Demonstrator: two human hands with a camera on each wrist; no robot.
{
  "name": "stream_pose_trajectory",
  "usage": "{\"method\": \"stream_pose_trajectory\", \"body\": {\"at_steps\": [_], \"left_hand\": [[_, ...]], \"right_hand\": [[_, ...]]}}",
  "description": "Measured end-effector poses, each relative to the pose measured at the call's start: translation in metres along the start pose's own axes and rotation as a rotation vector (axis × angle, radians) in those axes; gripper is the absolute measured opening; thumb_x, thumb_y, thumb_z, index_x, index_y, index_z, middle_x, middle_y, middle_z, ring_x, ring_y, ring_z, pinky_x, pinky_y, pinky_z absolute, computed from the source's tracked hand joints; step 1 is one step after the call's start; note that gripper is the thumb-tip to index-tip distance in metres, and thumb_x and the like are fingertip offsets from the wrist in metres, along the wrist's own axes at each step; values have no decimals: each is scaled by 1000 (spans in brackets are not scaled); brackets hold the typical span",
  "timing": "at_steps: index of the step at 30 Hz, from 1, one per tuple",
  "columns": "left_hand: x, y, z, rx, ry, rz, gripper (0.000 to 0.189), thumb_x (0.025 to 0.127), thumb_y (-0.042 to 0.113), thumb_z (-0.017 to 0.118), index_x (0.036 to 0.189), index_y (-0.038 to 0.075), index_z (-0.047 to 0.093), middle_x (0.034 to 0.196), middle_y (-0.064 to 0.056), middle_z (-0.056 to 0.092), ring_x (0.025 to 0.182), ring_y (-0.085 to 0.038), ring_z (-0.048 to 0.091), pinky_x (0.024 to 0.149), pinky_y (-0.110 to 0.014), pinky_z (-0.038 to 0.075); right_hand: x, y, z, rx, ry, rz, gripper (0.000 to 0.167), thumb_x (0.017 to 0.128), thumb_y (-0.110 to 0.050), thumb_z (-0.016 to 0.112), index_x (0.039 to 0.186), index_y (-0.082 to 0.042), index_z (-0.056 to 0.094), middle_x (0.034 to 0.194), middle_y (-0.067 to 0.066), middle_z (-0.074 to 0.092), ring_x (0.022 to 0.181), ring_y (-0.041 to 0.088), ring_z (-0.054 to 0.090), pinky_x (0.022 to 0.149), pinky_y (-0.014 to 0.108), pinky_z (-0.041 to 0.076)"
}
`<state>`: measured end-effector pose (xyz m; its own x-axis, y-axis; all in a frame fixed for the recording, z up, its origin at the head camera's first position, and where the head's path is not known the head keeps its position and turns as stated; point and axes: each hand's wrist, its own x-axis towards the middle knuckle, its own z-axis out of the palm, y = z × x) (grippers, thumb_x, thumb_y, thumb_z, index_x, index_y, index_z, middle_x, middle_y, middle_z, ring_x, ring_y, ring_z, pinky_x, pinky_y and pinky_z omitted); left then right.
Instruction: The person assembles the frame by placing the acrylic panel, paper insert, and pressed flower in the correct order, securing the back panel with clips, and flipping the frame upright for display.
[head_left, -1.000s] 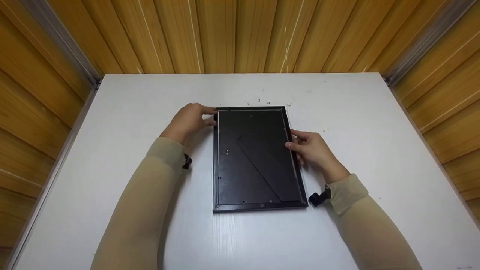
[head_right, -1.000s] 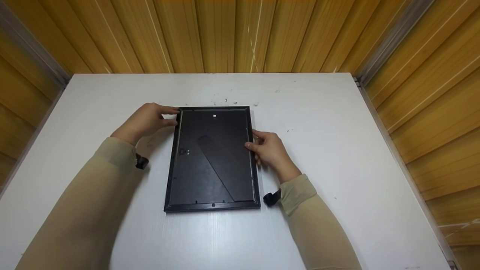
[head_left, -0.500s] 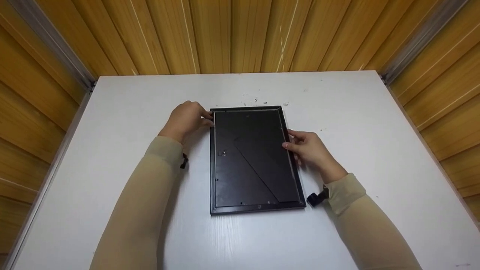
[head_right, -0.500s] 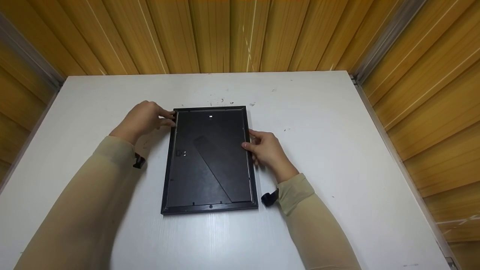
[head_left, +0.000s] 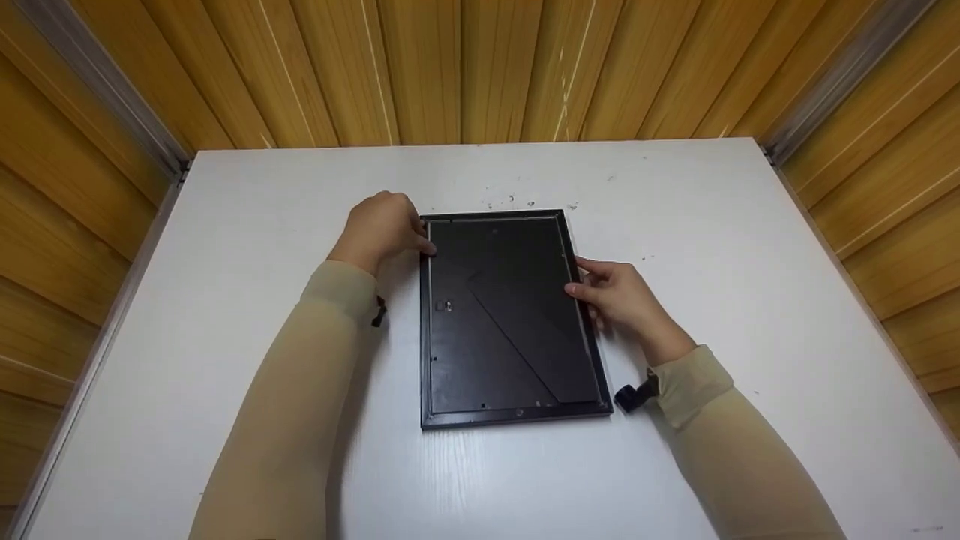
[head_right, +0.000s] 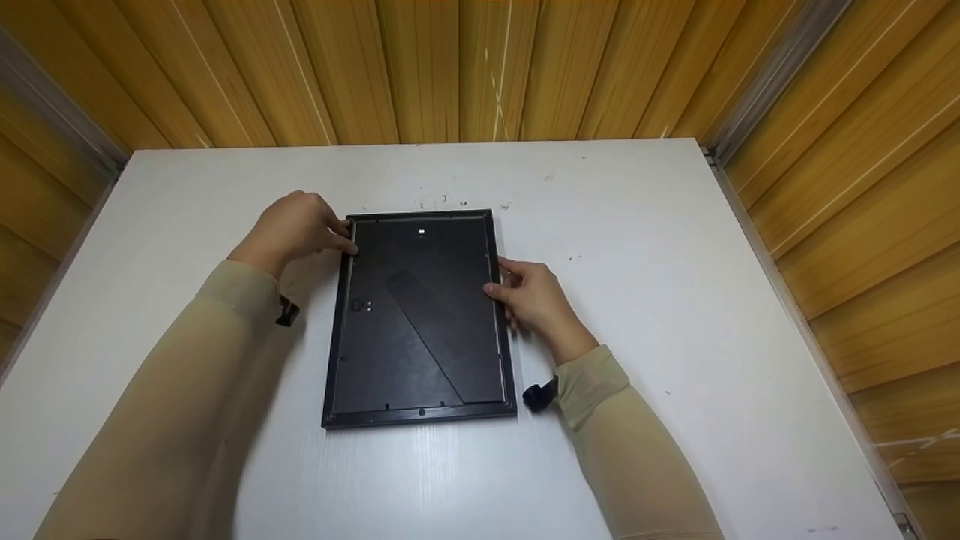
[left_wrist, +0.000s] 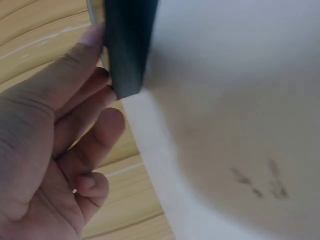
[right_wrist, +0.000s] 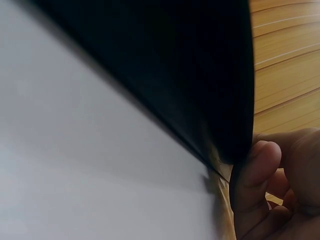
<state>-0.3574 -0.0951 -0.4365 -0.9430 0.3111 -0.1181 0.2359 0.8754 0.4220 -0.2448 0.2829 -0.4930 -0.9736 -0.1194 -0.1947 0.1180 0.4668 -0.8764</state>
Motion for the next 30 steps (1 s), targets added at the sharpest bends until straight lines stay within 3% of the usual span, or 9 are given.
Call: {"method": "stream_pose_trajectory", "body": {"at_steps": [7,18,24,30], "left_hand": [[2,14,-5,63,-19,-30,28,84,26,103,100,6,91,113,-10,87,114,-35,76,108,-52,61],[3,19,-4,112,-3,-32,28,82,23,104,99,5,90,110,-13,85,110,-35,73,104,-53,62],[4,32,-5,229,0,-25,33,81,28,104,101,5,90,108,-13,87,103,-34,80,98,-53,67],[3,42,-3,341,-4,-6,43,82,28,104,114,4,89,112,-15,86,103,-34,82,93,-53,70]], "right_hand": [[1,2,0,-14,7,-4,67,107,-16,79,166,1,53,80,-6,65,51,5,57,49,23,52],[2,3,3,13,1,12,67,107,-15,80,166,-1,52,79,-4,65,50,5,56,48,23,52],[1,2,-1,-38,7,-18,67,107,-18,80,166,-1,53,80,-4,65,52,5,57,50,23,53],[2,3,-1,-71,12,-42,67,106,-18,81,165,2,54,79,-6,65,52,4,57,51,23,51]]}}
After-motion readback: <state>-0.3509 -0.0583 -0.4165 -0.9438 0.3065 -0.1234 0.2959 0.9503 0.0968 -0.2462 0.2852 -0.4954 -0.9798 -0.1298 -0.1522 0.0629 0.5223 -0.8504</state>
